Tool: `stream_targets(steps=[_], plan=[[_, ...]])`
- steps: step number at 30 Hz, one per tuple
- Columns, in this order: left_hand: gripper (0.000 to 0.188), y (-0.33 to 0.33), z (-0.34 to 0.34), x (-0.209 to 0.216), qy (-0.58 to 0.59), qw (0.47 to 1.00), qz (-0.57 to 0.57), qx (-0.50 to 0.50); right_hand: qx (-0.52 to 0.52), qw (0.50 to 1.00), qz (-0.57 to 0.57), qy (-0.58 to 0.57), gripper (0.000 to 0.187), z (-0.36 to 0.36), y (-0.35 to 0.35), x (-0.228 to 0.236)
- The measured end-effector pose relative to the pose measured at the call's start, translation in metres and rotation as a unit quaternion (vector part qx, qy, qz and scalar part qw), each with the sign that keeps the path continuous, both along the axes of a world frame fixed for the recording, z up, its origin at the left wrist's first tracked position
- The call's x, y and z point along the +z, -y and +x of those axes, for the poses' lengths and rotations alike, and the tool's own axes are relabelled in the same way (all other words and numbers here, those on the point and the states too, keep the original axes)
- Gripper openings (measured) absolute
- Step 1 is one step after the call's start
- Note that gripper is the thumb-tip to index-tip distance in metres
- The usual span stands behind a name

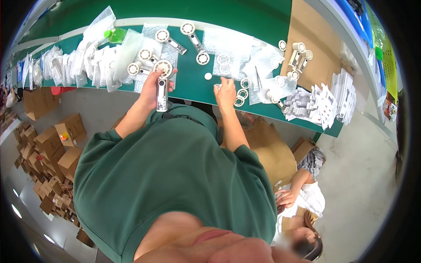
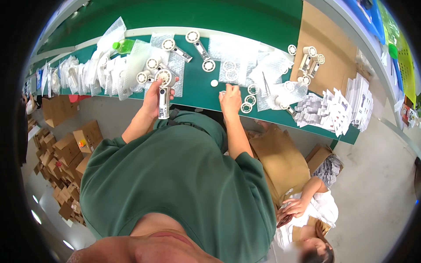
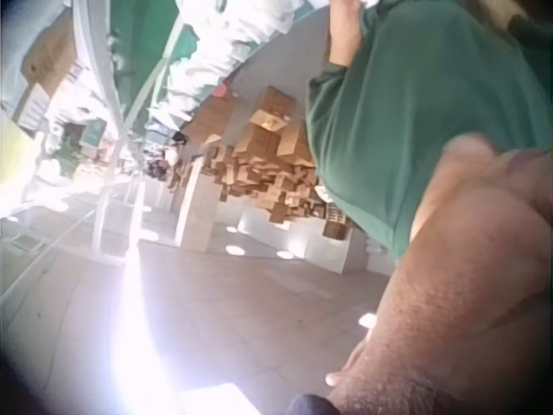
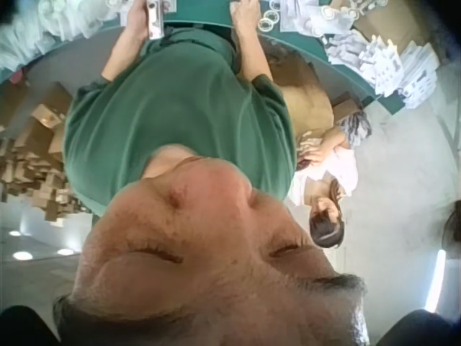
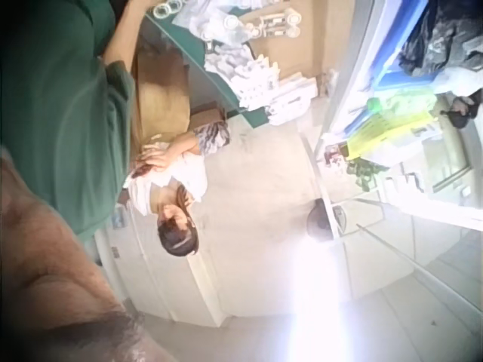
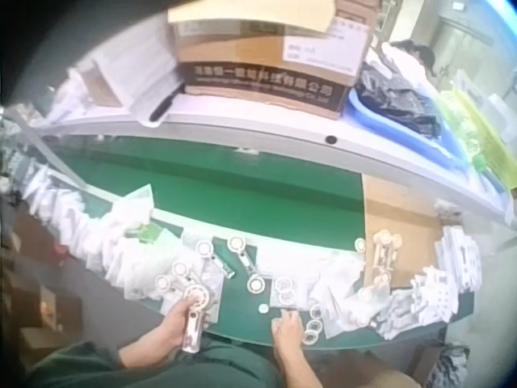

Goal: Inspecting handheld fans and organizing them into boxes on a production floor.

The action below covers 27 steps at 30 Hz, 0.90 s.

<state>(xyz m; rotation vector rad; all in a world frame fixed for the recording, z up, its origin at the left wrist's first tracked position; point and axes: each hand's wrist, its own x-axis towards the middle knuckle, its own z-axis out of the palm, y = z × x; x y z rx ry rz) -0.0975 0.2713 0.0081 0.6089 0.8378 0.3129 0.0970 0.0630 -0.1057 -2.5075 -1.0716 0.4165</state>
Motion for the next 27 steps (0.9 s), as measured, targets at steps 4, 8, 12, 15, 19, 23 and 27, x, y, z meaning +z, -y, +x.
stream_targets(steps=[4,8,12,15,19,23,27], plan=[[0.031,-0.006,-0.034,0.019,0.030,0.998,-0.055,0.021,-0.026,0.999,0.018,0.017,0.052,-0.020,0.013,-0.016],[0.054,-0.015,-0.060,0.031,0.046,0.998,-0.028,-0.031,-0.006,0.999,0.026,0.032,0.039,-0.017,0.024,-0.031],[0.055,-0.019,-0.071,0.033,0.059,0.997,-0.030,-0.033,0.037,0.994,0.002,0.102,0.026,-0.018,0.016,-0.030],[0.052,-0.021,-0.064,0.037,0.082,0.995,-0.036,-0.039,0.076,0.985,0.001,0.155,0.022,-0.024,0.015,-0.037],[0.051,-0.021,-0.053,0.042,0.072,0.996,-0.022,-0.053,0.094,0.983,-0.023,0.159,0.035,-0.036,0.010,-0.041],[0.052,-0.023,-0.050,0.027,0.061,0.997,-0.037,-0.041,0.117,0.981,-0.005,0.156,0.047,-0.049,0.006,-0.037],[0.051,-0.017,-0.047,0.023,0.013,0.996,-0.077,-0.045,0.154,0.975,0.038,0.152,0.041,-0.049,0.008,-0.052]])
